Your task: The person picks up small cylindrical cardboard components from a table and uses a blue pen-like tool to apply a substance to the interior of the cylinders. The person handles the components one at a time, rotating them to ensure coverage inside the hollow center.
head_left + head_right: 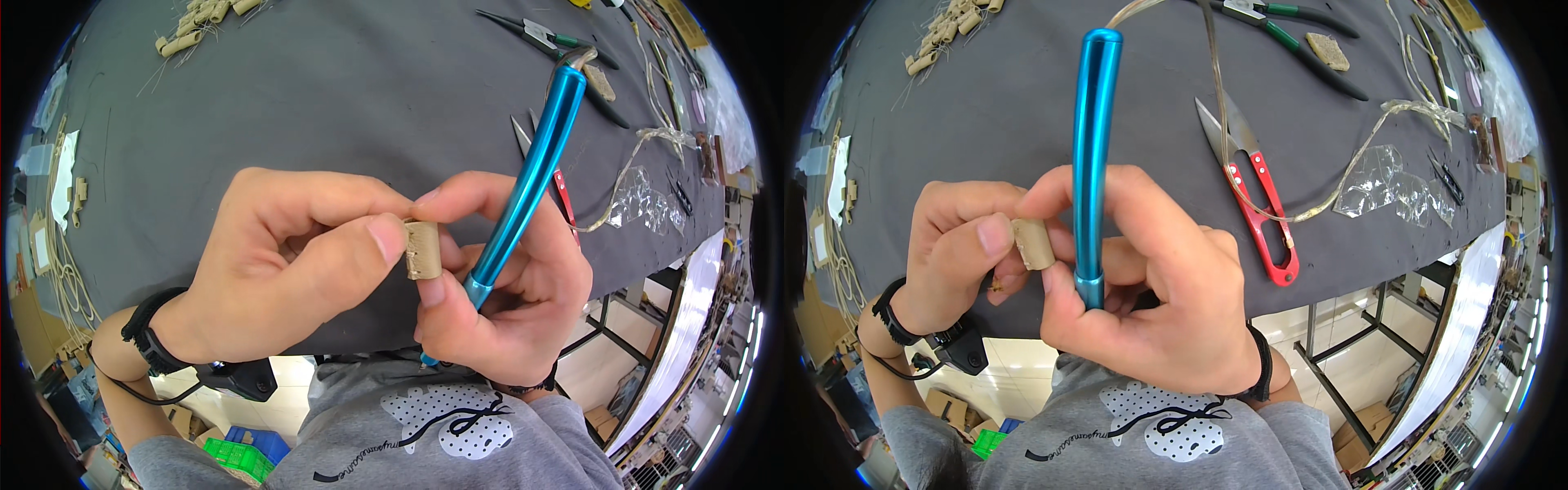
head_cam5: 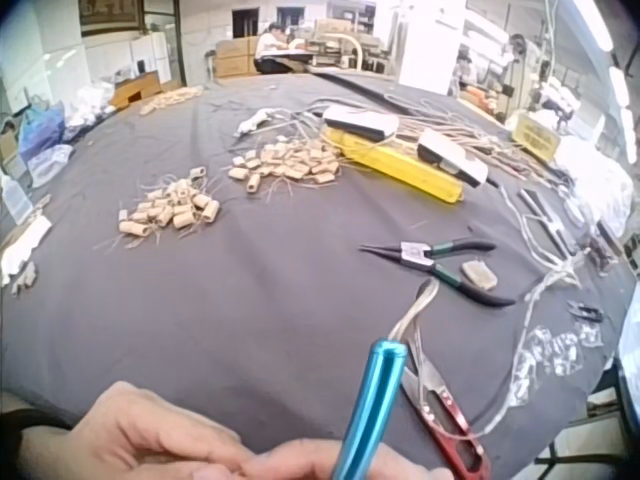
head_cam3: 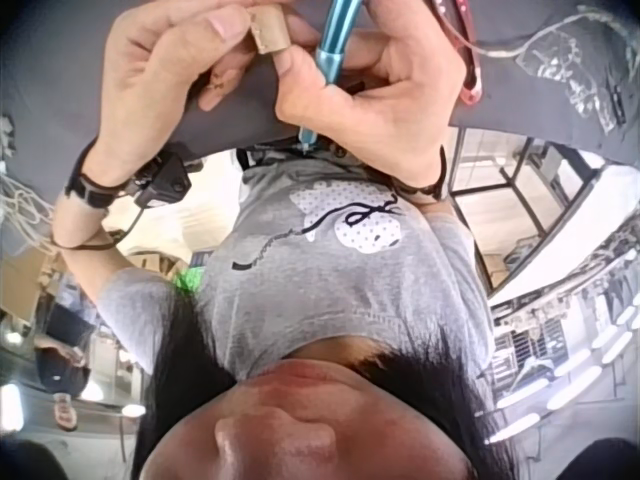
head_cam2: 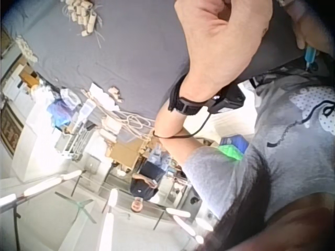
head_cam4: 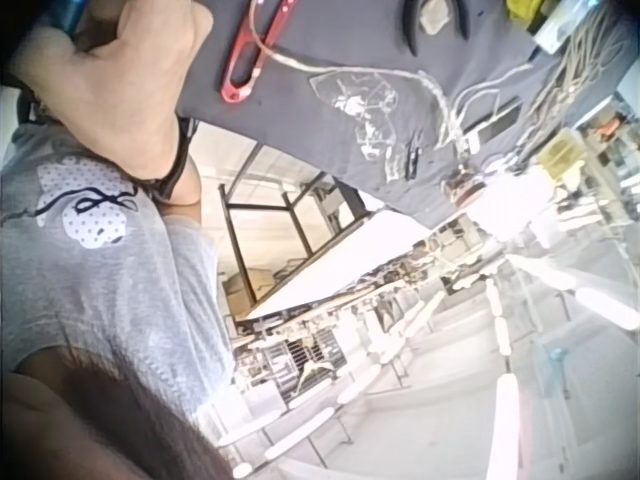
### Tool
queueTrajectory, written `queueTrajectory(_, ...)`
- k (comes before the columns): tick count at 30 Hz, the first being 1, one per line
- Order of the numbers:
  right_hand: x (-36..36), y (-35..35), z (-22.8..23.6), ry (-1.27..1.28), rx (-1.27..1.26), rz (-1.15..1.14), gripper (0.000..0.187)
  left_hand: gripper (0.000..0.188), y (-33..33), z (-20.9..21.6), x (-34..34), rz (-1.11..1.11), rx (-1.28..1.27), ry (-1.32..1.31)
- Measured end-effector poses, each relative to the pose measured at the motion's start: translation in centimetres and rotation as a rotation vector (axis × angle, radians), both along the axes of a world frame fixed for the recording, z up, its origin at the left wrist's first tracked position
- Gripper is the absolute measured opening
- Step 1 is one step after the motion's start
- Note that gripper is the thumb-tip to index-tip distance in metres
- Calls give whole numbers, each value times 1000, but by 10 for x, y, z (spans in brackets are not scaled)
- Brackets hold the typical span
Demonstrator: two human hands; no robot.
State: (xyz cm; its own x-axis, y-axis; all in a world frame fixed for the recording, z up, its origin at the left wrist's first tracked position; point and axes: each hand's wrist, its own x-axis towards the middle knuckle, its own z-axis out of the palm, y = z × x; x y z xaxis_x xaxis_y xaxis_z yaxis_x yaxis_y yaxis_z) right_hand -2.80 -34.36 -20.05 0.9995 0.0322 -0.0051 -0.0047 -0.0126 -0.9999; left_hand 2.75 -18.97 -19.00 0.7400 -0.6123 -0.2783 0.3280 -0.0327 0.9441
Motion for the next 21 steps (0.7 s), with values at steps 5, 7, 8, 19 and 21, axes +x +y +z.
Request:
queueTrajectory(5,0,0,1,14,9,-4,34,36,1,0,1,-14,-19,-5)
queueTrajectory(7,-1,1,2,22,9,-4,34,35,1,-1,0,-11,-24,-7)
queueTrajectory(8,-1,1,2,31,9,-3,34,35,1,-1,0,-9,-26,-8)
queueTrajectory(19,-1,1,-2,-150,206,-257,42,33,1,1,3,-27,2,6)
queueTrajectory(21,0,0,-6,-320,345,-368,41,33,2,1,2,-28,4,-15)
